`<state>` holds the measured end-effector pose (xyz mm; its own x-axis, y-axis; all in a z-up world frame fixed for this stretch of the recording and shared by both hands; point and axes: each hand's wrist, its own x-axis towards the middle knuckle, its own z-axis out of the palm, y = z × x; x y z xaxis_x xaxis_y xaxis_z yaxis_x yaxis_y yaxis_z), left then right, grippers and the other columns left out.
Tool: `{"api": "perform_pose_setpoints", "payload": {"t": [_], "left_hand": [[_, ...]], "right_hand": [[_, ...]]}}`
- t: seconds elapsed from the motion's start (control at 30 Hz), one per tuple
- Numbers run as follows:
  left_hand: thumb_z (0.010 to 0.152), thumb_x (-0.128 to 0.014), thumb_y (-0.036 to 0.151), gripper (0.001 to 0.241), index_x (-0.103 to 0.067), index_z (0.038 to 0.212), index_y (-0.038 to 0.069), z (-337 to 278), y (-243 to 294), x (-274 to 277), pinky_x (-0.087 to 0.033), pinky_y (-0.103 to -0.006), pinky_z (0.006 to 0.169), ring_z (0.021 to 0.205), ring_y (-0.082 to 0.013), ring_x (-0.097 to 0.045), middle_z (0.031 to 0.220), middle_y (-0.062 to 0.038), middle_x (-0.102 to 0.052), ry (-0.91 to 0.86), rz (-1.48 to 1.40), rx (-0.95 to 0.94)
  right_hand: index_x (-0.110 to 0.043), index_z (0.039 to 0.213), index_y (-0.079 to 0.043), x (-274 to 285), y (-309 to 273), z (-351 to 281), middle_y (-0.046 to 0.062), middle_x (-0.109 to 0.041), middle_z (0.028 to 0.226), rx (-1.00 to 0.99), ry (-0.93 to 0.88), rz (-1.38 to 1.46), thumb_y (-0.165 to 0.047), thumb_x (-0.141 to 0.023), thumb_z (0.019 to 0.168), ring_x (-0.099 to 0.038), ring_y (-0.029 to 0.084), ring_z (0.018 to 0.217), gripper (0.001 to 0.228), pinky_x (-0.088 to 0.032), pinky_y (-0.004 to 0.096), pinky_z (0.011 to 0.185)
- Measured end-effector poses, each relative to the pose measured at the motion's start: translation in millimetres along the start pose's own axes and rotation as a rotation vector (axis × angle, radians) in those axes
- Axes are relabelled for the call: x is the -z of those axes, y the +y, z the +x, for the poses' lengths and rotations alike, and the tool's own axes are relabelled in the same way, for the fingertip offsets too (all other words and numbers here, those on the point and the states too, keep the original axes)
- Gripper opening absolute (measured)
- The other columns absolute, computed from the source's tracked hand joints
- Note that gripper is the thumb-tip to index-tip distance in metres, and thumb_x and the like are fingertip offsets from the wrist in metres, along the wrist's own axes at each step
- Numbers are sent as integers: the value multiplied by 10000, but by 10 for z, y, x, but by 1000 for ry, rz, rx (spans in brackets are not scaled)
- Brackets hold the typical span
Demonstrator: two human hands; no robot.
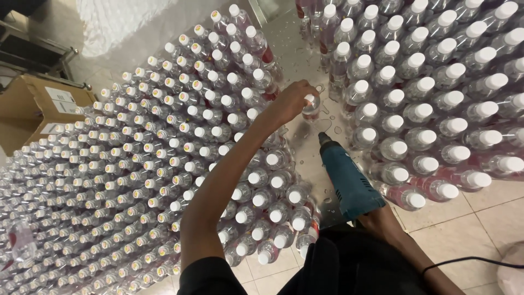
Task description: Using a handheld heat gun to shrink plastic safety seals onto the caps of bottled water arranged on a table.
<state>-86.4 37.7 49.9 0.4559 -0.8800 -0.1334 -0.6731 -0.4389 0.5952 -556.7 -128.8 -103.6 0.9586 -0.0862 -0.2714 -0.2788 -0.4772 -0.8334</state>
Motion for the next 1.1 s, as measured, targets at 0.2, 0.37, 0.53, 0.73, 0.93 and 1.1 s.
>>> {"api": "perform_pose_setpoints", "payload": {"t": [0.2,0.37,0.53,0.73,0.93,1.1], "left_hand": [[1063,-709,424,350,-644,1202,109,-44,73,139,-606,-488,885,1057,-381,-725,1107,-169,-644,8,129,76],[1088,-627,530,471,-627,1173,67,38,-111,-114,-632,-456,832,986,-352,-760,1015,-173,-668,55,327,122],[1106,-567,542,493,-645,1101,56,4,4,-38,-644,-411,789,917,-321,-764,959,-156,-655,120,549,117],[1111,-604,176,156,-628,1220,68,-47,-108,-103,-622,-465,942,1148,-426,-698,1177,-190,-623,19,206,64],[1078,-676,387,379,-654,1232,41,-90,4,46,-654,-454,864,1038,-355,-777,1106,-181,-680,5,272,299],[981,-776,43,443,-637,1401,24,-268,325,261,-633,-560,984,1235,-518,-658,1282,-255,-569,-28,223,69]], "right_hand": [[-778,919,-49,-150,-518,222,190,-795,818,-23,2,-12,-218,-863,780,-795,426,870,234,-602,497,686],[-777,904,-49,-142,-732,250,188,-789,805,-31,38,-9,-204,-864,765,-793,429,852,226,-599,504,677],[-776,889,-49,-113,-815,201,187,-784,793,-42,45,-9,-190,-865,749,-791,431,835,218,-595,511,668],[-774,871,-48,-80,-915,137,185,-778,777,-56,59,-5,-174,-866,731,-789,434,815,210,-591,519,657],[-773,857,-48,17,-1192,122,184,-773,764,-59,74,-3,-160,-867,715,-788,436,797,203,-588,526,648],[-725,1006,-67,98,-1507,98,227,-768,860,-50,90,19,-190,-812,780,-769,482,845,272,-578,530,646]]}}
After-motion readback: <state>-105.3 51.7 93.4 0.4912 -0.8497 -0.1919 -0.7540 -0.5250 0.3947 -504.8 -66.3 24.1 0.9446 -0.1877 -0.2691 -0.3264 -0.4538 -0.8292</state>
